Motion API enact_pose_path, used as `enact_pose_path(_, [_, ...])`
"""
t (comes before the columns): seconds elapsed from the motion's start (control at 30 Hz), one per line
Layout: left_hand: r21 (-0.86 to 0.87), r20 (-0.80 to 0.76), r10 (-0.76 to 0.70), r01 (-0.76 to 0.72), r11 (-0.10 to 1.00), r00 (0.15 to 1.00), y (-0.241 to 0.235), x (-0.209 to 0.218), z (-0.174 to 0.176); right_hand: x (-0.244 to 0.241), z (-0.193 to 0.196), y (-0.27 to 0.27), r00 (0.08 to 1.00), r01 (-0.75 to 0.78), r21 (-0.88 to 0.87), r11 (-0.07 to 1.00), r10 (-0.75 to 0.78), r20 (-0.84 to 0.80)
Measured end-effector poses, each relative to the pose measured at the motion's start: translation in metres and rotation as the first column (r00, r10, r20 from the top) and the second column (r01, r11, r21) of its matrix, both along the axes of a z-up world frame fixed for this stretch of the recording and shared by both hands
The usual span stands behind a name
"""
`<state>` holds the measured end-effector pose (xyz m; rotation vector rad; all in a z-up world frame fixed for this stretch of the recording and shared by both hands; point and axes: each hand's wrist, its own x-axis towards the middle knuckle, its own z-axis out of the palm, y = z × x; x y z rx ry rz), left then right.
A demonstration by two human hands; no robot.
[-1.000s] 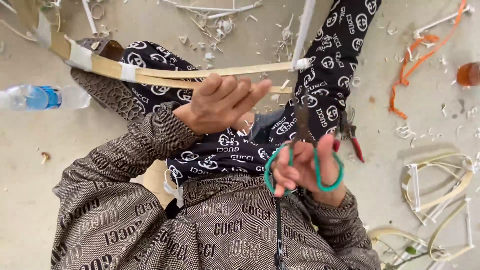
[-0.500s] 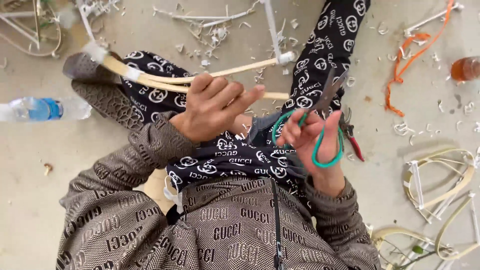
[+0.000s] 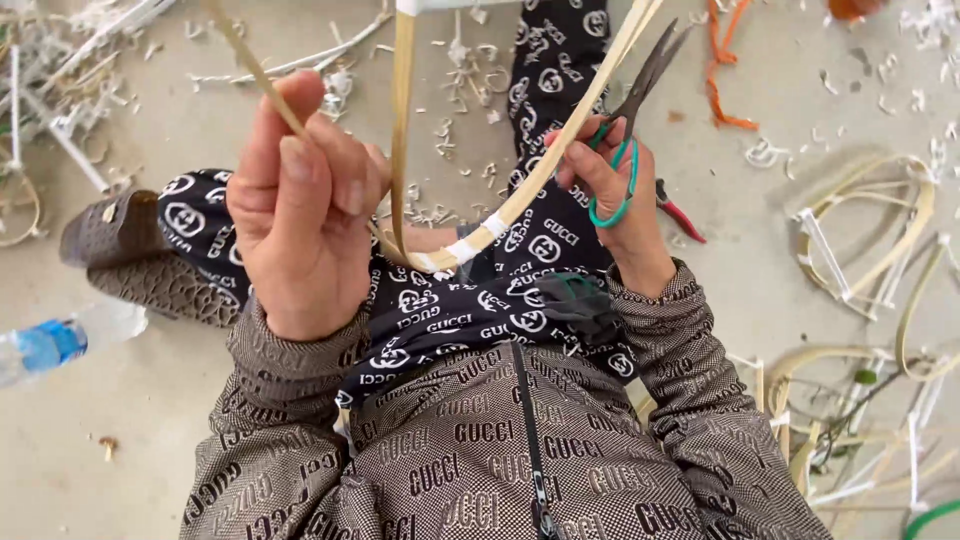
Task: Cutting and taping together curved bamboo strips to assemble a furniture frame.
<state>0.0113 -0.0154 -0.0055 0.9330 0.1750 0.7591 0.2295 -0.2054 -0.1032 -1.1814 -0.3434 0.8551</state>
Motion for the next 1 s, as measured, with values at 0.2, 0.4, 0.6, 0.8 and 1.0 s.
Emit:
enact_pose_path(0.2, [0.001,0.000,-0.152,0.152,0.988,0.988,-0.033,0.014,0.019,-0.005,0.009,-0.021,0.974,0.149,-0.040,0.988,-0.139,0.180])
enact_pose_path(0.4, [0.315,-0.413,-0.215,0.361,0.878,0.885,-0.034,0.039,0.019,0.005,-0.005,-0.091,0.923,0.356,-0.278,0.892,-0.289,0.253])
enact_pose_path(0.6, [0.107,-0.406,-0.565,0.651,0.751,0.718,-0.047,0.043,0.026,-0.005,0.020,-0.118,0.910,0.392,-0.211,0.896,-0.343,0.234])
enact_pose_path(0.8, [0.340,-0.453,-0.600,0.750,0.567,0.659,-0.054,0.036,0.044,-0.008,0.033,-0.114,0.875,0.454,-0.082,0.887,-0.427,0.226])
enact_pose_path(1.0, [0.374,-0.465,-0.608,0.765,0.524,0.643,-0.053,0.034,0.049,-0.011,0.052,-0.114,0.837,0.465,-0.137,0.875,-0.385,0.389])
